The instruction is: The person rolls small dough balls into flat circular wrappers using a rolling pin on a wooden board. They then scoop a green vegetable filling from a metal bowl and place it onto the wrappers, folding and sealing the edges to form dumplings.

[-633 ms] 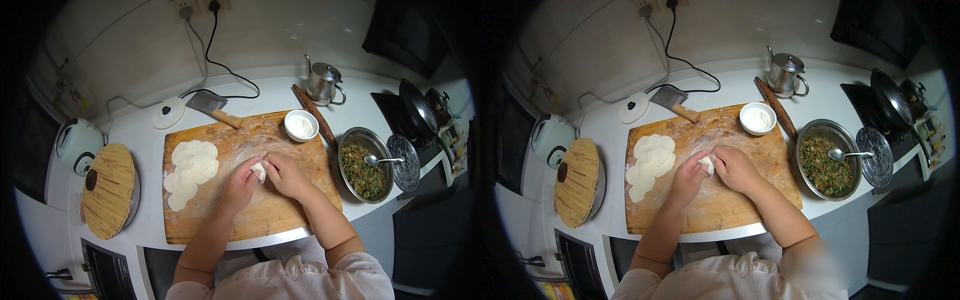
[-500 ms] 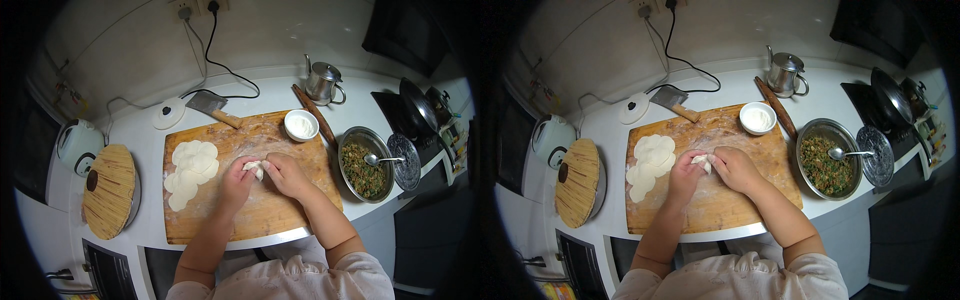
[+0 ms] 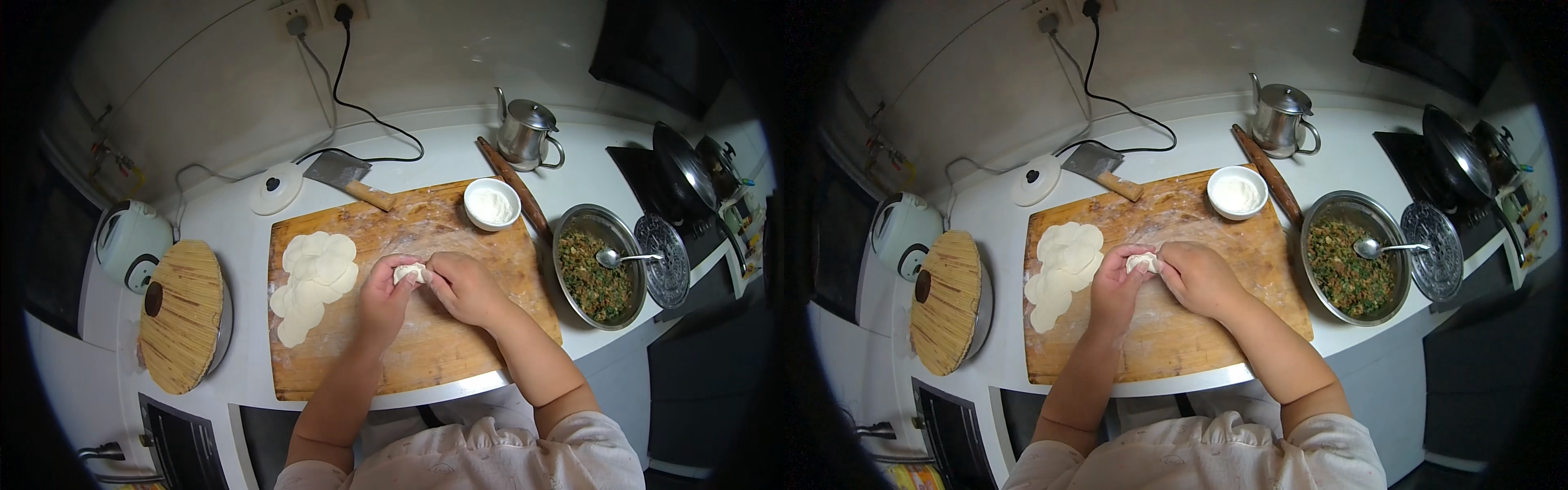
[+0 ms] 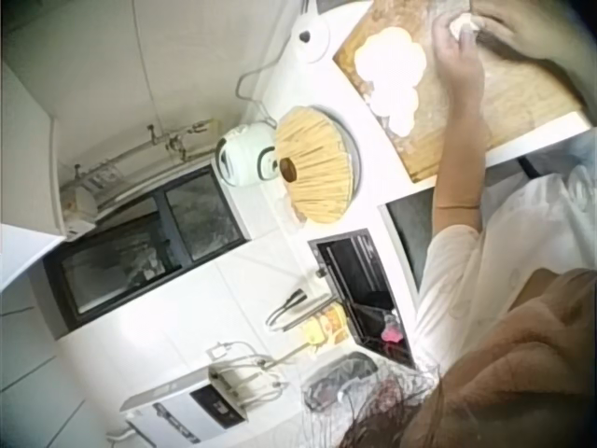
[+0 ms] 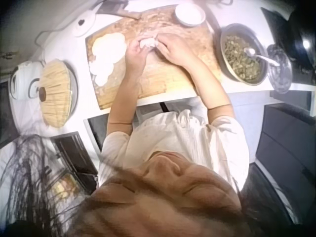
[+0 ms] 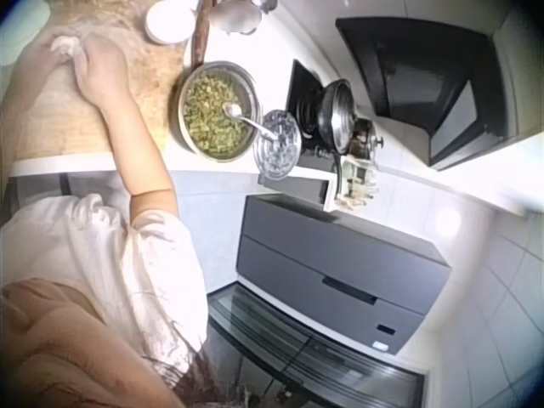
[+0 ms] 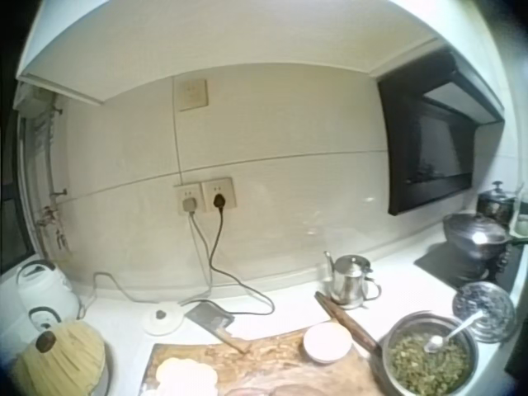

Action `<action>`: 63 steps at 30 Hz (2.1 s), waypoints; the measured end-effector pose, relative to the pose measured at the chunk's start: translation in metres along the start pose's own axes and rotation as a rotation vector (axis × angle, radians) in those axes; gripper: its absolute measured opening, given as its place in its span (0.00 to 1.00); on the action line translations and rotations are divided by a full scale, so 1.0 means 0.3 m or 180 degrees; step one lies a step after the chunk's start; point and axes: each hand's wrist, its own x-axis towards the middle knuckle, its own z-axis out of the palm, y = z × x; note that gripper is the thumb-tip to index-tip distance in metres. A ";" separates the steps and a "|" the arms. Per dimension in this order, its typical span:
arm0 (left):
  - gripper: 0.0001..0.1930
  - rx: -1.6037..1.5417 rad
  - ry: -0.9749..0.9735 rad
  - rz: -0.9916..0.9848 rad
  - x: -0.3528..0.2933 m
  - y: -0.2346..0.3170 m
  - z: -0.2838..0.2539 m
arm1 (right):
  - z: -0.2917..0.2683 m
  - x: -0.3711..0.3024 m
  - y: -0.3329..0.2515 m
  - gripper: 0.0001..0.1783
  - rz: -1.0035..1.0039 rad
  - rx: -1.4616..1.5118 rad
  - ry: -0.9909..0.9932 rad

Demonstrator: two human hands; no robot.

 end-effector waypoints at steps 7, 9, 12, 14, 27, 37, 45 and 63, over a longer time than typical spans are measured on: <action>0.09 0.0153 0.0001 -0.0327 -0.005 0.047 0.027 | 0.008 -0.004 0.012 0.06 -0.0107 -0.0065 0.0176; 0.09 -0.0058 0.0053 -0.0329 0.000 0.030 0.013 | 0.005 -0.008 0.018 0.07 -0.0018 0.0008 0.0066; 0.09 -0.0411 0.0168 -0.0296 0.004 0.014 0.002 | -0.004 0.001 -0.002 0.08 0.0046 0.0039 -0.0057; 0.09 -0.0515 0.0169 -0.0267 0.005 0.012 0.003 | 0.015 0.000 0.013 0.08 -0.0105 0.0060 0.0129; 0.21 -0.1875 -0.0052 -0.0564 0.010 0.003 0.010 | 0.060 0.014 -0.001 0.21 -0.0250 -0.0262 0.0638; 0.25 -0.2070 0.0388 -0.0968 0.028 -0.049 -0.007 | 0.117 0.016 -0.005 0.18 -0.0216 -0.0348 -0.0216; 0.25 -0.0821 0.1950 0.0392 0.047 0.032 -0.055 | 0.111 0.160 0.107 0.14 0.0221 -0.0054 -0.0309; 0.25 -0.1316 0.3096 0.1468 0.026 0.164 -0.198 | 0.446 0.425 0.111 0.06 -0.0727 -0.0178 -0.0584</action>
